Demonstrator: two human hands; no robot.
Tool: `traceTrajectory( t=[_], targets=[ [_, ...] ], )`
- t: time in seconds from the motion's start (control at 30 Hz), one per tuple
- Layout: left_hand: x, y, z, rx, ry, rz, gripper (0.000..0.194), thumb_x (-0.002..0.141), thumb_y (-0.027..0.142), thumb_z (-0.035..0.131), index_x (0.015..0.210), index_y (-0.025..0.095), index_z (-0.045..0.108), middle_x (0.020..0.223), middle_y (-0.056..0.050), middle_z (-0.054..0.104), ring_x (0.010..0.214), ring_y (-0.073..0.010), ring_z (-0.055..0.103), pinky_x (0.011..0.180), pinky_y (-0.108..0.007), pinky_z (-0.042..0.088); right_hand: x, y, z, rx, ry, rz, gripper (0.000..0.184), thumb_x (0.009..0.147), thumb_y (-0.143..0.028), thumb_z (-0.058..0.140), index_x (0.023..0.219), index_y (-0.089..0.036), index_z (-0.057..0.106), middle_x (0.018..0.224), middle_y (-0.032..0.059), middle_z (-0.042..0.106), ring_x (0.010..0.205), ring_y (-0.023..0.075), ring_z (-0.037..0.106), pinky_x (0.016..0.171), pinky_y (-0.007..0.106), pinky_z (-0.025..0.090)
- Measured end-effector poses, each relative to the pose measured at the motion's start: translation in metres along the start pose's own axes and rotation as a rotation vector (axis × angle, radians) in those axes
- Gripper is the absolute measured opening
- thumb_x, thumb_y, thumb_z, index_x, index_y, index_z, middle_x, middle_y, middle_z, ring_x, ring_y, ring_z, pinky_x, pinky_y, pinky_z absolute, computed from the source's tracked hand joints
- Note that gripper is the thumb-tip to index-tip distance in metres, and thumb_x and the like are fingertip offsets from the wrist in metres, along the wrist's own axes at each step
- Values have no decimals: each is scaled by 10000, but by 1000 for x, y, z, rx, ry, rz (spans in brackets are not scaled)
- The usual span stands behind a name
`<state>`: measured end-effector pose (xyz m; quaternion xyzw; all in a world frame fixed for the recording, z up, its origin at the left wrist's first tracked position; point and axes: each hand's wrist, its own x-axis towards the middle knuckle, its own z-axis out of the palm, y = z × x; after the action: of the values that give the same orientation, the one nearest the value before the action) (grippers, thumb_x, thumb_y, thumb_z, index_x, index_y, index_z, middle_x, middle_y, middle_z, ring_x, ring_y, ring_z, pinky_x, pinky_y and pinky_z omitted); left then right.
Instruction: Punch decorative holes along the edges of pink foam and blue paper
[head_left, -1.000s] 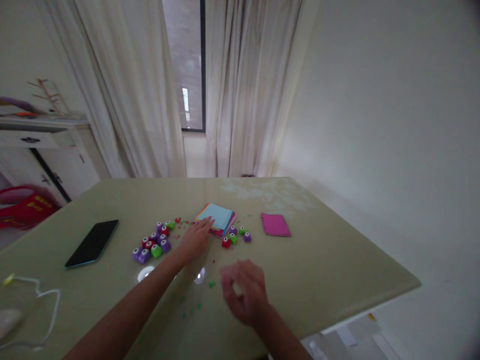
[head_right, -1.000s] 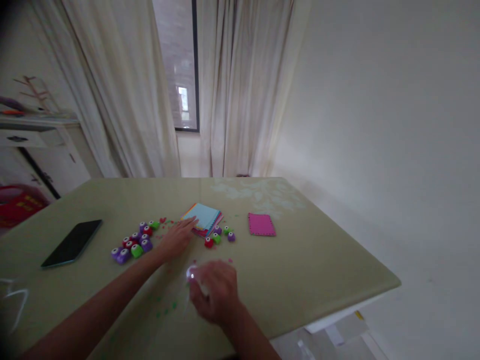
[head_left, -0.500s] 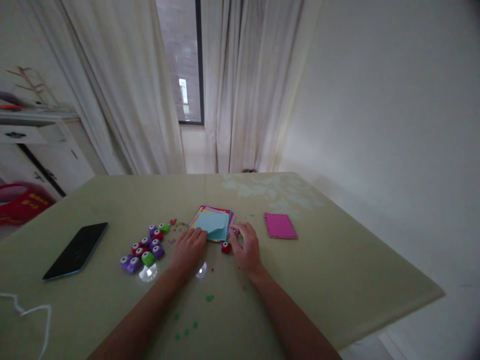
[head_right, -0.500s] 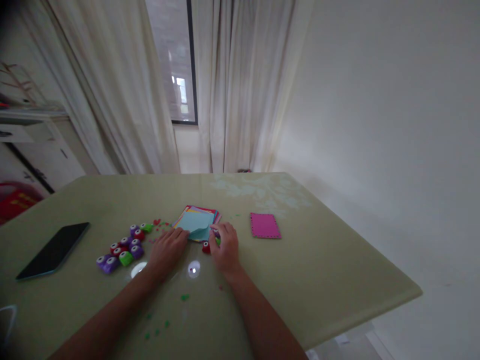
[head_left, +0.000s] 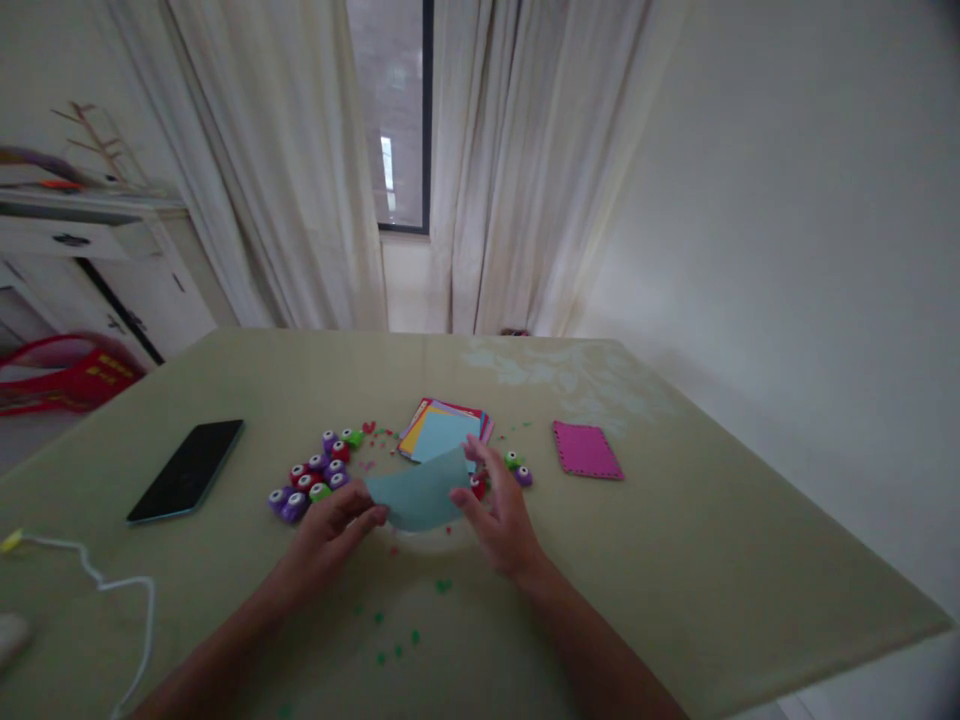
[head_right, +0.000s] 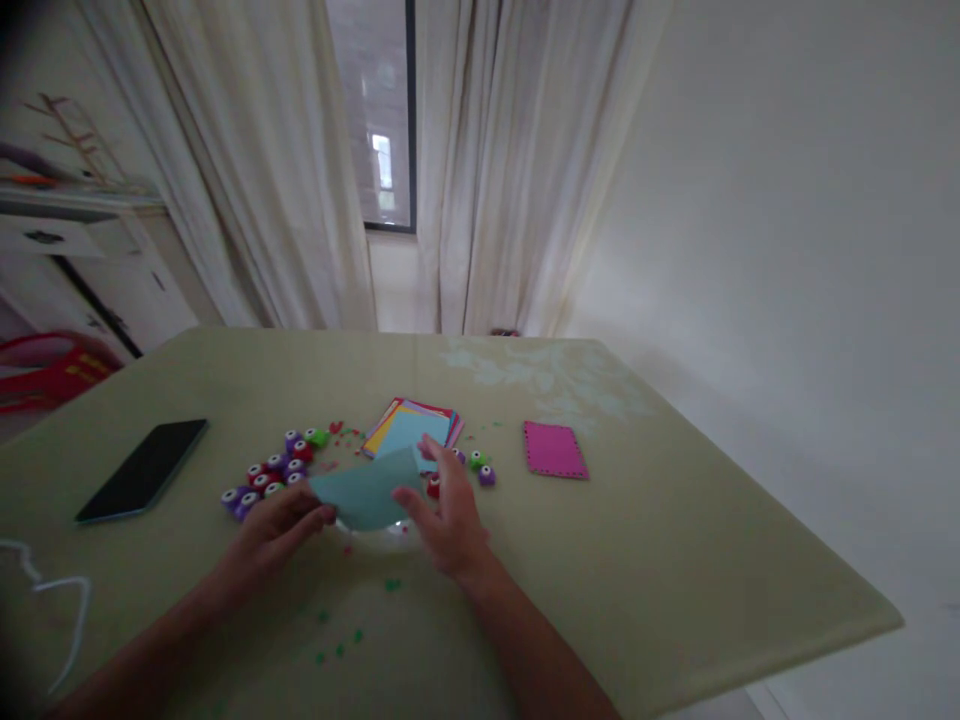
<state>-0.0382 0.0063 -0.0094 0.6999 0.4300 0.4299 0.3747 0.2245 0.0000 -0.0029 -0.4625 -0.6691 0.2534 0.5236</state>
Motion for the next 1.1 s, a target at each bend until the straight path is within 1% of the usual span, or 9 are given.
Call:
traceTrajectory(
  t=[0.1, 0.2, 0.37, 0.43, 0.6, 0.73, 0.87, 1.0, 1.1],
  targets=[
    [-9, -1, 1, -67, 24, -64, 397, 947, 583, 714, 864, 194, 718, 815, -51, 748, 749, -221, 717, 659, -293, 578, -6, -9, 11, 26, -127, 130, 354, 948, -514, 767, 1073, -184, 804, 925, 72, 790, 817, 221, 694, 729, 306, 541],
    [-10, -2, 3, -20, 45, -102, 368, 951, 550, 718, 822, 208, 674, 754, -14, 699, 691, -187, 668, 616, -262, 535, -8, -9, 17, 33, -92, 206, 305, 923, -479, 789, 832, -188, 786, 749, 25, 725, 683, 180, 615, 637, 276, 480],
    [-13, -5, 4, -223, -125, -219, 383, 980, 587, 680, 1041, 211, 722, 951, -53, 780, 840, -244, 749, 702, -323, 614, -12, -5, 22, 115, -125, 272, 323, 913, -493, 794, 837, -180, 779, 744, 23, 714, 670, 173, 598, 596, 262, 459],
    [-14, -5, 1, -215, -107, -230, 419, 979, 602, 673, 1066, 199, 746, 962, -64, 791, 827, -252, 752, 684, -329, 616, -13, -4, 22, 98, -138, 238, 327, 936, -493, 779, 832, -183, 779, 747, 17, 712, 674, 167, 597, 621, 265, 465],
    [-13, -1, -13, 153, 106, 15, 336, 966, 528, 708, 905, 207, 786, 783, -26, 739, 700, -199, 663, 637, -276, 545, -8, -5, 16, -30, -92, -2, 298, 979, -486, 762, 873, -208, 786, 865, 51, 748, 813, 209, 660, 769, 326, 518],
    [-10, -1, -15, 273, -4, 109, 288, 994, 479, 667, 970, 232, 812, 912, -52, 794, 815, -221, 713, 721, -289, 559, -5, -1, 14, -69, -140, -90, 184, 1005, -401, 744, 998, -227, 802, 991, 84, 785, 972, 248, 707, 905, 383, 544],
    [-8, -1, -11, 295, -12, 80, 321, 1014, 471, 608, 918, 215, 776, 827, -35, 767, 721, -203, 686, 666, -279, 535, -6, 3, 15, -102, -164, -6, 173, 996, -365, 731, 965, -207, 793, 956, 77, 772, 903, 234, 690, 832, 346, 533],
    [-5, 0, -23, 304, 184, 35, 363, 1055, 488, 541, 1106, 212, 772, 1039, -62, 806, 879, -236, 725, 764, -316, 556, -7, 6, 14, 39, -129, 190, 295, 984, -460, 712, 892, -184, 765, 801, 38, 712, 724, 189, 614, 668, 290, 479],
    [-2, -5, -36, 562, 309, 38, 341, 1016, 487, 578, 1046, 212, 777, 1028, -76, 794, 893, -266, 699, 857, -383, 540, -4, 7, 11, 155, -72, 304, 427, 950, -580, 704, 816, -174, 709, 691, 5, 604, 611, 149, 497, 558, 261, 400]
  ],
)
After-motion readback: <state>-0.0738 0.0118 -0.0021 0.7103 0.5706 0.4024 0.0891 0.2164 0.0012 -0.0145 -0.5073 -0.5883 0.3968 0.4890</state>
